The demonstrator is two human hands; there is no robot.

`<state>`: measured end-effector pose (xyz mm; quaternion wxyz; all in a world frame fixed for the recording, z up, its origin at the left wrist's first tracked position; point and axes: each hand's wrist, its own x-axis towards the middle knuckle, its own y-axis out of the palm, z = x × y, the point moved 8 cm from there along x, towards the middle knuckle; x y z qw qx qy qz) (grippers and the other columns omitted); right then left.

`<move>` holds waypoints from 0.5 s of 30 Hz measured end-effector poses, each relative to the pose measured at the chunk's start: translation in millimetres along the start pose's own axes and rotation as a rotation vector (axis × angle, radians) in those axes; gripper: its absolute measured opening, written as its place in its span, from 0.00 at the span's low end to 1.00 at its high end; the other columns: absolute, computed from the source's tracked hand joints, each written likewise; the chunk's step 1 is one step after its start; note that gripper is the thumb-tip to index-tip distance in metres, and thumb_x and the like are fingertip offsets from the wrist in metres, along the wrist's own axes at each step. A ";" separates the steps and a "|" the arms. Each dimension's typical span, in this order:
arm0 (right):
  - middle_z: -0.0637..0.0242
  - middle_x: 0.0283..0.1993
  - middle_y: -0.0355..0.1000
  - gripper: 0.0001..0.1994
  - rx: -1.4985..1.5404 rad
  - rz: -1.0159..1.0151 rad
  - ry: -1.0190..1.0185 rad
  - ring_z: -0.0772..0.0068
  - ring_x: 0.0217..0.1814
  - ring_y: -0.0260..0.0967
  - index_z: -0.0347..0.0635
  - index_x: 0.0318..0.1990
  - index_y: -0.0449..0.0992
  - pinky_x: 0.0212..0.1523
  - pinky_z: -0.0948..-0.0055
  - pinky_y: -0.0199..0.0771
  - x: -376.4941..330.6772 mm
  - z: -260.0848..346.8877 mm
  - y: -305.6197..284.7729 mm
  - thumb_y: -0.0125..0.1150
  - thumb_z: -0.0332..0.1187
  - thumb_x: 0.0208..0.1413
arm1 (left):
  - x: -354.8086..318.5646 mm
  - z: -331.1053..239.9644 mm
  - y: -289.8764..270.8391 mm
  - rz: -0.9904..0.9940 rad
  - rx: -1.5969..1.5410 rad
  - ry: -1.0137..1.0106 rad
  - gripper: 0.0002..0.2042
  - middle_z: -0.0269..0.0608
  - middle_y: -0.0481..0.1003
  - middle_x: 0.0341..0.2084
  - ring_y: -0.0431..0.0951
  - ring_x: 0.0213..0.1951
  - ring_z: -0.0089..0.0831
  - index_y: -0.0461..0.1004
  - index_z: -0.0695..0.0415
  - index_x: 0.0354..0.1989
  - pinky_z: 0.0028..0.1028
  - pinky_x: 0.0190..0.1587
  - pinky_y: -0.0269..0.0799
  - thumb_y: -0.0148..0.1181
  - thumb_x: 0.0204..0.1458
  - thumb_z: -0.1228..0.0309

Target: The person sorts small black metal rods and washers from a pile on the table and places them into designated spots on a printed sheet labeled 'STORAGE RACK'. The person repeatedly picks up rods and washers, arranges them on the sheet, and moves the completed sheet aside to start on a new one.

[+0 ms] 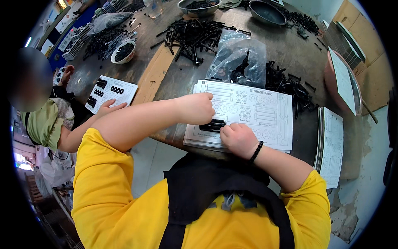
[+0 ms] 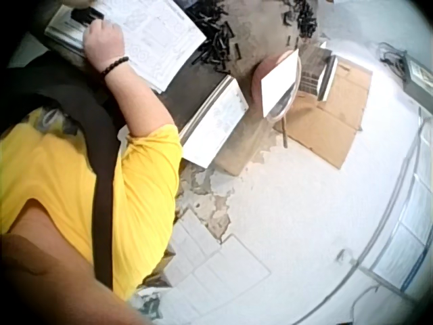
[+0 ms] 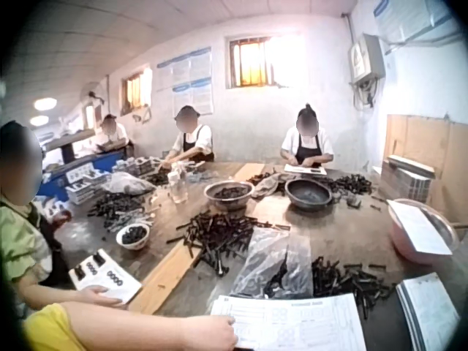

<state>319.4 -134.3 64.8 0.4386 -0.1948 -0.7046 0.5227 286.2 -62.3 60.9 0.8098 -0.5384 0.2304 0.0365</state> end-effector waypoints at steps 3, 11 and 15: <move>0.69 0.23 0.60 0.02 0.028 0.037 -0.009 0.70 0.27 0.62 0.46 0.19 0.68 0.27 0.74 0.64 0.1 -2.7 0.5 0.51 0.31 0.37 | 6.8 -1.1 -9.6 -0.018 0.048 0.070 0.05 0.27 0.72 0.16 0.72 0.22 0.26 0.73 0.47 0.13 0.23 0.37 0.59 0.54 0.36 0.71; 0.69 0.22 0.60 0.02 0.016 0.041 -0.040 0.71 0.26 0.61 0.46 0.18 0.67 0.26 0.75 0.64 2.3 -2.9 -1.6 0.50 0.31 0.37 | 7.8 4.5 -0.4 -0.057 0.014 0.035 0.05 0.26 0.74 0.17 0.73 0.22 0.25 0.75 0.46 0.15 0.25 0.39 0.58 0.56 0.38 0.66; 0.67 0.24 0.62 0.07 0.311 0.090 0.130 0.66 0.27 0.64 0.43 0.31 0.70 0.28 0.70 0.67 2.3 -19.4 -8.5 0.52 0.31 0.42 | -3.7 33.3 24.2 0.076 -0.482 -0.127 0.08 0.34 0.74 0.28 0.75 0.35 0.30 0.75 0.51 0.29 0.29 0.44 0.61 0.61 0.39 0.66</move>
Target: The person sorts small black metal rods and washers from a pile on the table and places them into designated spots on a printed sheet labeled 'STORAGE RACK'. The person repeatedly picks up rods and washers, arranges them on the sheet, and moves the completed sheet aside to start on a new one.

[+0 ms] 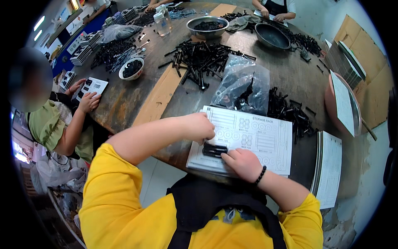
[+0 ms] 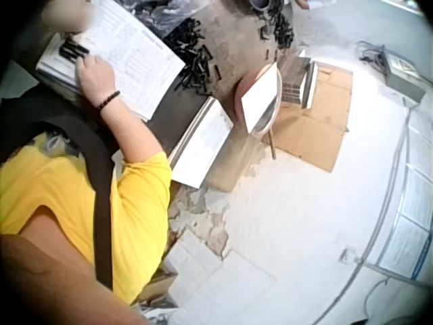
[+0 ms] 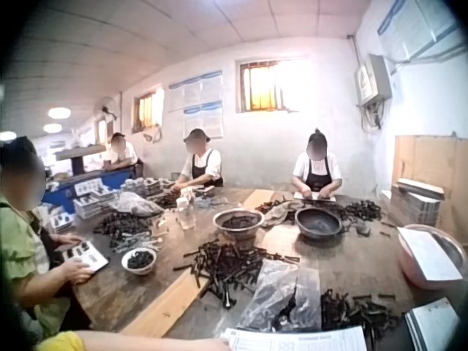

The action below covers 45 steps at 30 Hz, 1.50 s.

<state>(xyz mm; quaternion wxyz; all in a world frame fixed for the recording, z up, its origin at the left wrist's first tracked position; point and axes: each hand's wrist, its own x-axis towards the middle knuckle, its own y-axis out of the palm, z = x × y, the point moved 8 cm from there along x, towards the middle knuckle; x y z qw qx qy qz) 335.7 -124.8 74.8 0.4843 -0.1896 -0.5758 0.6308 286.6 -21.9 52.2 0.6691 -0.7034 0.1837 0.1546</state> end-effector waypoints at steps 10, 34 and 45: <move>0.64 0.28 0.70 0.09 0.293 -0.088 0.294 0.62 0.31 0.69 0.45 0.36 0.75 0.30 0.69 0.70 -14.8 -44.0 -28.0 0.60 0.33 0.45 | -21.7 194.1 -9.6 -0.512 0.082 -0.577 0.21 0.39 0.63 0.52 0.61 0.55 0.38 0.69 0.50 0.46 0.36 0.52 0.60 0.59 0.37 0.75; 0.56 0.43 0.66 0.23 0.408 -0.357 0.397 0.63 0.33 0.67 0.40 0.50 0.67 0.33 0.73 0.70 43.5 -106.2 -54.7 0.63 0.33 0.44 | -22.1 167.5 -64.8 -1.071 -0.543 -0.577 0.14 0.50 0.72 0.30 0.73 0.34 0.45 0.66 0.60 0.40 0.35 0.36 0.67 0.58 0.47 0.68; 0.52 0.37 0.70 0.15 0.101 0.115 0.430 0.51 0.41 0.68 0.43 0.47 0.69 0.42 0.62 0.69 62.1 -122.4 -13.7 0.51 0.29 0.49 | 38.1 54.0 -36.6 -0.418 -0.484 -0.206 0.20 0.45 0.70 0.37 0.70 0.42 0.43 0.69 0.56 0.43 0.35 0.44 0.67 0.62 0.38 0.71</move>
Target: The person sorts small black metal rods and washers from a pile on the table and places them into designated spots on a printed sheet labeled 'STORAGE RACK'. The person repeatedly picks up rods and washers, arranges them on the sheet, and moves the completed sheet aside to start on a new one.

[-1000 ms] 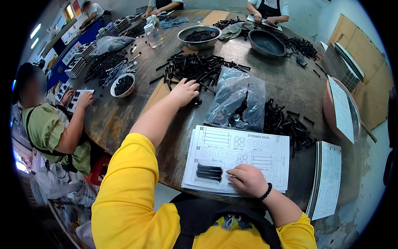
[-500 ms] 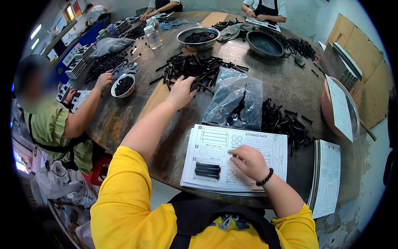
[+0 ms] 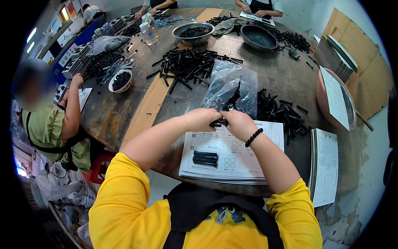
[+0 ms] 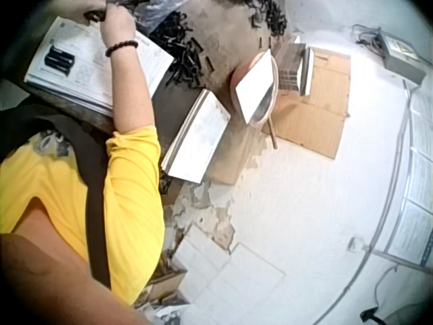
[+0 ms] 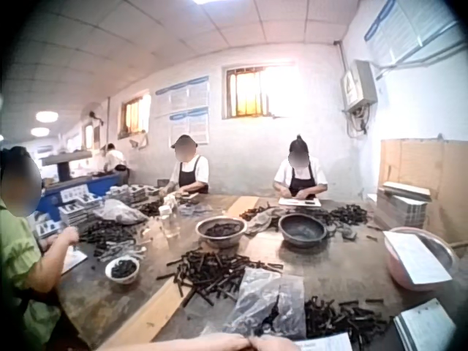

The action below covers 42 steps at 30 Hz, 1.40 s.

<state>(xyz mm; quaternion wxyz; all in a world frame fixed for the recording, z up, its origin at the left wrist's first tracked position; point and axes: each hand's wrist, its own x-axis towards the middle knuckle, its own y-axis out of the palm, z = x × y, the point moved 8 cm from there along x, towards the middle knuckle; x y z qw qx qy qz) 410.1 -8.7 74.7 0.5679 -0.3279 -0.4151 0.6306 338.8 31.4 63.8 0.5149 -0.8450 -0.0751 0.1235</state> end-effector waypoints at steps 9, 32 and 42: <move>0.51 0.40 0.70 0.17 0.272 0.020 0.331 0.52 0.40 0.69 0.37 0.39 0.75 0.43 0.63 0.68 -19.9 -37.4 19.4 0.55 0.42 0.49 | -5.3 11.0 -1.6 -0.215 -0.057 -0.006 0.31 0.45 0.65 0.46 0.66 0.50 0.42 0.64 0.55 0.51 0.33 0.50 0.65 0.66 0.32 0.74; 0.51 0.34 0.72 0.13 0.282 -0.223 0.392 0.52 0.37 0.70 0.36 0.36 0.73 0.39 0.63 0.69 -32.1 -46.1 13.5 0.56 0.35 0.44 | -53.9 19.6 -0.4 -0.283 0.043 -0.097 0.13 0.42 0.69 0.38 0.72 0.38 0.39 0.70 0.57 0.34 0.31 0.40 0.69 0.63 0.39 0.71; 0.62 0.30 0.68 0.09 0.045 -0.362 -0.035 0.58 0.36 0.66 0.43 0.31 0.72 0.36 0.63 0.66 -17.9 18.5 8.7 0.59 0.37 0.46 | -46.9 47.2 12.5 -0.351 -0.135 -0.115 0.20 0.44 0.69 0.41 0.70 0.43 0.40 0.70 0.58 0.45 0.31 0.45 0.67 0.63 0.40 0.70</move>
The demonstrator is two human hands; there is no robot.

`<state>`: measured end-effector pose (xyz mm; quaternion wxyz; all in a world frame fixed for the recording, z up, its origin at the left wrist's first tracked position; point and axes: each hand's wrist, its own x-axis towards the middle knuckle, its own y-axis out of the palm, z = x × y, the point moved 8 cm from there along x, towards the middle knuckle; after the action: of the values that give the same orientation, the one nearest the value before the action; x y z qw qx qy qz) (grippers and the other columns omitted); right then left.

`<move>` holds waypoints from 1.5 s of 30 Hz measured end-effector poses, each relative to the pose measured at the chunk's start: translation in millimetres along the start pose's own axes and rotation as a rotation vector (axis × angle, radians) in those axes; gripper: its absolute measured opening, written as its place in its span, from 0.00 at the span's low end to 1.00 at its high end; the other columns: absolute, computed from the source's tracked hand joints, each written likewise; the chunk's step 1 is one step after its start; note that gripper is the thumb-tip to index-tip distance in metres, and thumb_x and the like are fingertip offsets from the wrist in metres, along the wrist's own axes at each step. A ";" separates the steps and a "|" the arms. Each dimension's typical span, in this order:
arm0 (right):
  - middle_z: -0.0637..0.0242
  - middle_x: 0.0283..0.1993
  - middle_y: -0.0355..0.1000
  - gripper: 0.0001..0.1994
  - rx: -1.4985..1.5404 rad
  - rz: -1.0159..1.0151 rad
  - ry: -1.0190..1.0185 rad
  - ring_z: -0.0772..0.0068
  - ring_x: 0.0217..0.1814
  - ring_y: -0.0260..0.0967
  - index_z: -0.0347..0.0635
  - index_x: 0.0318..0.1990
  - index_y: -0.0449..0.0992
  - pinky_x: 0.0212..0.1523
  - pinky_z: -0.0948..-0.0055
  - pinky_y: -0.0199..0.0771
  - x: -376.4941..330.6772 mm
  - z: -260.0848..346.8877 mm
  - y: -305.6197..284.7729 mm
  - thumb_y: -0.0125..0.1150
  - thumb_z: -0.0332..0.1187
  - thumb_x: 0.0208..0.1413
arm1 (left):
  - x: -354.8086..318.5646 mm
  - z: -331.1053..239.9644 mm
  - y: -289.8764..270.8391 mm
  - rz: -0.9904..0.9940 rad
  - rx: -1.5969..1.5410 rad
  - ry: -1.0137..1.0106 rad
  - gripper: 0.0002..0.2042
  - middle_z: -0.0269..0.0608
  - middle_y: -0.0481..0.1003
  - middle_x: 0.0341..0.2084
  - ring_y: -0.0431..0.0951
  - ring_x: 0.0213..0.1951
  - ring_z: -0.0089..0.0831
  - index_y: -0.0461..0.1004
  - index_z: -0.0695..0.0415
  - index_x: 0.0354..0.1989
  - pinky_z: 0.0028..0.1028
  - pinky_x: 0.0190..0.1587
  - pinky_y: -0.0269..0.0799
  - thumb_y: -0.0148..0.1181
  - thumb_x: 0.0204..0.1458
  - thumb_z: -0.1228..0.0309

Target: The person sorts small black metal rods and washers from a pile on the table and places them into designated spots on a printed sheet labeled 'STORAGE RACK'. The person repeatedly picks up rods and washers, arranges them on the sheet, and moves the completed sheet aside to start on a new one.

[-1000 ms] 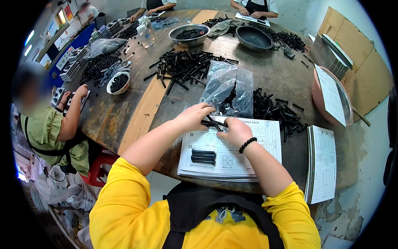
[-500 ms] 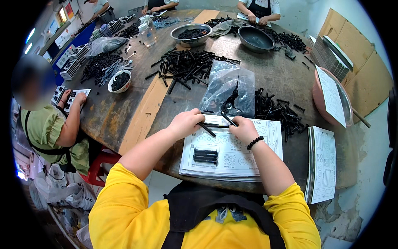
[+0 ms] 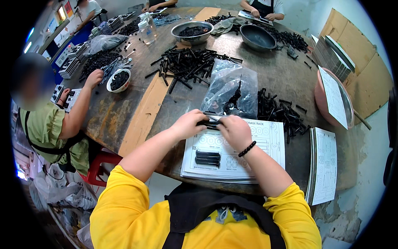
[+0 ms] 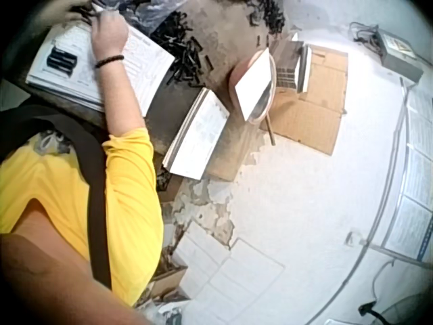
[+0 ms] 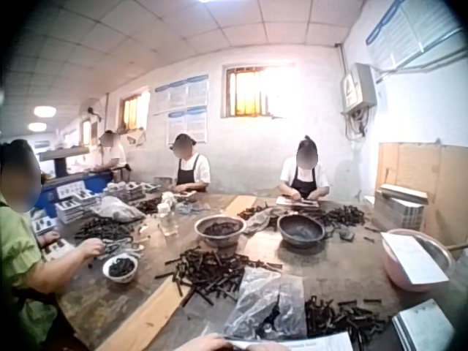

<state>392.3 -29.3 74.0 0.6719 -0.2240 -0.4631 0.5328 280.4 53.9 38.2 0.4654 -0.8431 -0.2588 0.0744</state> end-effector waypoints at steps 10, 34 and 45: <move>0.63 0.51 0.63 0.15 0.981 -0.415 0.505 0.66 0.56 0.56 0.42 0.45 0.68 0.57 0.66 0.51 -16.6 -43.5 13.5 0.50 0.40 0.54 | -4.6 -24.1 1.5 0.018 0.211 -0.016 0.27 0.42 0.68 0.41 0.68 0.46 0.37 0.68 0.56 0.49 0.35 0.53 0.55 0.64 0.37 0.61; 0.59 0.40 0.71 0.11 0.069 -0.016 0.149 0.58 0.44 0.68 0.40 0.38 0.75 0.45 0.67 0.68 30.2 -106.4 -32.9 0.47 0.27 0.49 | 66.1 -34.4 -16.0 -0.089 0.291 0.190 0.08 0.35 0.73 0.34 0.73 0.38 0.32 0.75 0.52 0.35 0.33 0.45 0.62 0.54 0.46 0.72; 0.59 0.28 0.74 0.09 -0.477 0.436 0.069 0.55 0.32 0.72 0.43 0.31 0.73 0.33 0.60 0.71 60.6 -113.1 -9.5 0.46 0.35 0.51 | 122.1 -14.5 5.3 0.230 0.891 0.272 0.03 0.32 0.74 0.17 0.76 0.25 0.31 0.73 0.49 0.22 0.30 0.41 0.60 0.52 0.42 0.70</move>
<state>494.7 45.3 51.5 0.4856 -0.4870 -0.4931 0.5328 392.1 102.6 55.9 0.7998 -0.5869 -0.0434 0.1182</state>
